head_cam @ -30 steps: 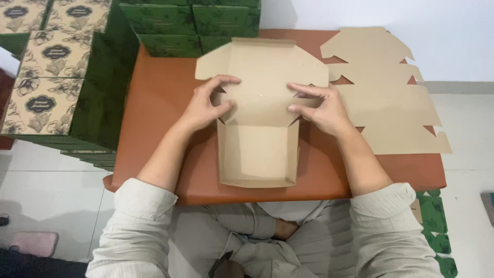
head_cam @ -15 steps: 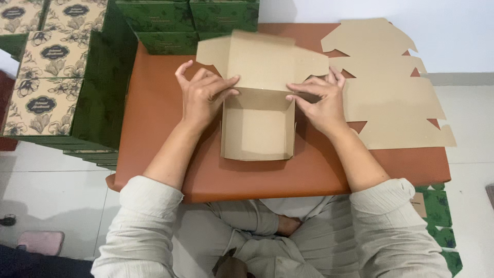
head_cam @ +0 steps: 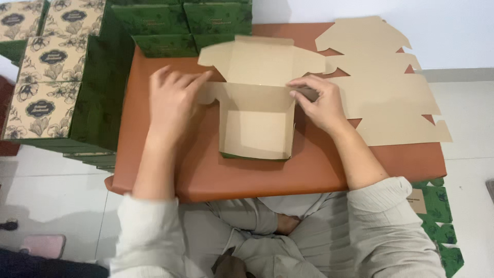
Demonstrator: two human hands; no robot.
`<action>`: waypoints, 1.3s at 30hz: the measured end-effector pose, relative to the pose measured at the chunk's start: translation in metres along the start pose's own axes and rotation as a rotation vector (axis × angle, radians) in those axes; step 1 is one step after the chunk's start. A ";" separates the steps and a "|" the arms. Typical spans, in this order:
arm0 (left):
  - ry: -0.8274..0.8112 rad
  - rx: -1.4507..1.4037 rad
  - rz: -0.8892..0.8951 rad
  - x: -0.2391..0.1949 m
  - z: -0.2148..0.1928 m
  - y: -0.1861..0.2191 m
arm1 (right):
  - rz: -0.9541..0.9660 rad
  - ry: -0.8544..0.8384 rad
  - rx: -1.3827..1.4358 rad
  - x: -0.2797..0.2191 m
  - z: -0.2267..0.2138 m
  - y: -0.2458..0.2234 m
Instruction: The person assembles a small cardboard box by folding the pre-cut flaps and securing them with green tape. They then place the finished box on a stack of similar boxes and begin working on a second one.
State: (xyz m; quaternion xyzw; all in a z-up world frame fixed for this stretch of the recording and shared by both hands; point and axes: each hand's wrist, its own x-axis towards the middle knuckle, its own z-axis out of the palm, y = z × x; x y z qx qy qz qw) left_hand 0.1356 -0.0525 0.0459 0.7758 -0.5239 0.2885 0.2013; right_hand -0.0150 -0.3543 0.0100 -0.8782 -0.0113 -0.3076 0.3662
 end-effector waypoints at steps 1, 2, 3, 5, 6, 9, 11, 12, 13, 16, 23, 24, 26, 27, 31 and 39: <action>0.016 0.127 -0.048 -0.010 -0.008 0.009 | 0.014 -0.007 -0.007 0.000 -0.002 -0.004; 0.031 0.254 -0.096 -0.020 -0.017 0.018 | 0.031 -0.015 -0.013 -0.002 -0.003 -0.008; 0.033 0.253 -0.090 -0.020 -0.017 0.054 | 0.031 -0.009 -0.015 0.000 -0.006 -0.010; 0.046 -0.190 -0.096 -0.029 -0.020 0.127 | 0.036 -0.024 -0.023 0.001 -0.005 -0.018; 0.043 -0.189 -0.109 -0.035 -0.005 0.140 | 0.036 -0.036 -0.018 -0.001 -0.005 -0.019; 0.066 -0.169 -0.136 -0.046 0.030 0.166 | -0.087 -0.016 -0.099 -0.007 -0.008 -0.026; 0.148 -0.062 -0.179 -0.047 0.042 0.164 | -0.037 -0.001 -0.167 -0.015 -0.011 -0.030; 0.150 -0.068 -0.172 -0.048 0.040 0.161 | -0.034 0.005 -0.173 -0.020 -0.012 -0.032; 0.143 -0.059 -0.186 -0.049 0.039 0.157 | 0.048 0.006 -0.159 -0.025 -0.013 -0.034; 0.145 -0.048 -0.204 -0.049 0.035 0.152 | 0.152 -0.005 -0.142 -0.033 -0.015 -0.058; 0.074 -0.078 -0.236 -0.053 0.037 0.137 | 0.008 -0.227 -0.343 -0.044 -0.013 -0.100; 0.075 -0.080 -0.238 -0.053 0.034 0.132 | 0.009 -0.230 -0.345 -0.045 -0.012 -0.101; 0.013 -0.109 -0.261 -0.053 0.029 0.122 | -0.160 -0.316 -0.555 -0.047 -0.011 -0.103; 0.014 -0.112 -0.264 -0.049 0.025 0.121 | -0.160 -0.318 -0.557 -0.045 -0.011 -0.106; -0.008 -0.213 -0.210 -0.048 0.025 0.117 | -0.432 -0.289 -0.732 -0.042 -0.002 -0.081; -0.068 -0.312 -0.182 -0.047 0.019 0.106 | -0.361 -0.227 -0.648 -0.030 -0.021 -0.087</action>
